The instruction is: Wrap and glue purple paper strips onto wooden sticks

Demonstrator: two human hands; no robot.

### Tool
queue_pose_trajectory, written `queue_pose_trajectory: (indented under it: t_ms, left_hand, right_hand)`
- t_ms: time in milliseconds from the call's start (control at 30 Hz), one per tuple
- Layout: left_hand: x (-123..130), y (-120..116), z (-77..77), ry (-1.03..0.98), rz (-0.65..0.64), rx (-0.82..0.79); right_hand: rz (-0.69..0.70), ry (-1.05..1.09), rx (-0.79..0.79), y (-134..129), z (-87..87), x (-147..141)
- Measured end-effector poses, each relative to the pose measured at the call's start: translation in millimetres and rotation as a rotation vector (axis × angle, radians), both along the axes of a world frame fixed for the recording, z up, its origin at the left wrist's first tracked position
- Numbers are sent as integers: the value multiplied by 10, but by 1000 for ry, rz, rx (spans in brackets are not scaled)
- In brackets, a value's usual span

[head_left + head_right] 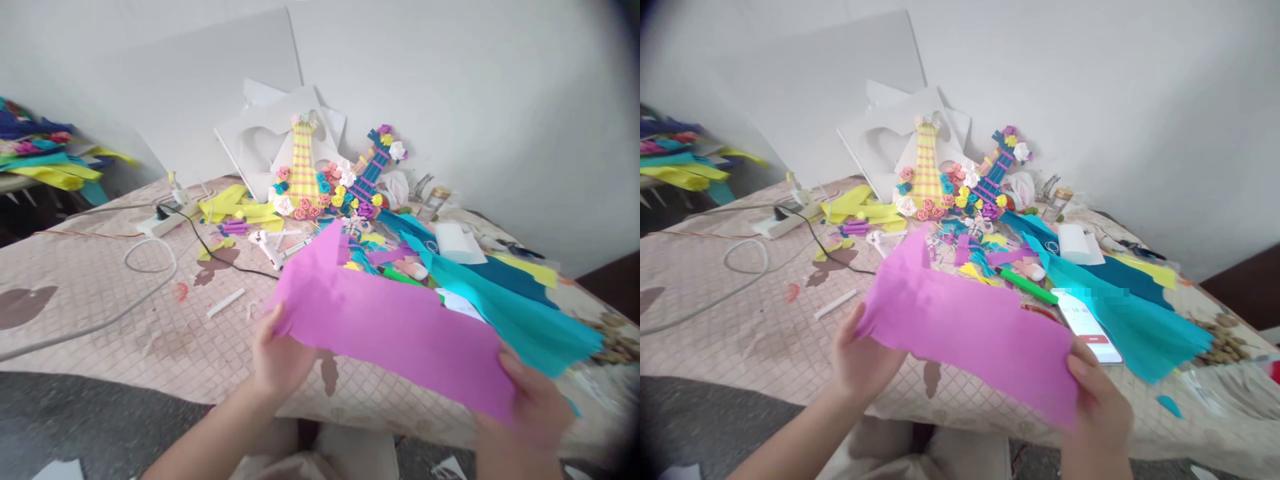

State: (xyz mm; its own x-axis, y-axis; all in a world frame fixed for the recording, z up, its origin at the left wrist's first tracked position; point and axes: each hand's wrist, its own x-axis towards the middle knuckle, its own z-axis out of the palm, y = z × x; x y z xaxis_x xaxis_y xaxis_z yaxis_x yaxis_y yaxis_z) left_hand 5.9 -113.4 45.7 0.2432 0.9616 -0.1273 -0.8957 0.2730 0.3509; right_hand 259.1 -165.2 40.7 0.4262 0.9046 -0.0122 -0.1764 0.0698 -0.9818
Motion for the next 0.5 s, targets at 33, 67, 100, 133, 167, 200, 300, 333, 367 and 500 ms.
queue_pose_trajectory:
  t_ms: [33,67,100,133,167,200,300,333,367,500]
  left_hand:
    - [-115,-8,-32,9,68,40]
    - [-233,-12,-80,18,112,49]
    - [-349,-14,-140,17,168,58]
    - [-460,-14,-209,16,214,66]
    - [-561,-15,-280,17,225,45]
    - [-648,-20,-350,13,210,15]
    - [-788,-77,-519,-43,200,-35]
    - [-792,-110,-560,-60,198,-47]
    - [-778,-147,-594,-76,217,-51]
    - [-648,-250,-694,-92,203,-89]
  right_hand:
    - [55,39,-23,90,10,-84]
    - [145,37,-43,178,14,-164]
    - [209,10,-47,265,10,-234]
    - [298,-40,-66,350,-4,-295]
    - [374,-105,-82,433,-30,-345]
    - [456,-178,-104,513,-66,-388]
    - [590,-336,-153,726,-208,-494]
    - [616,-366,-168,782,-252,-527]
    - [640,-392,-184,826,-289,-556]
    - [665,-592,-237,867,-339,-556]
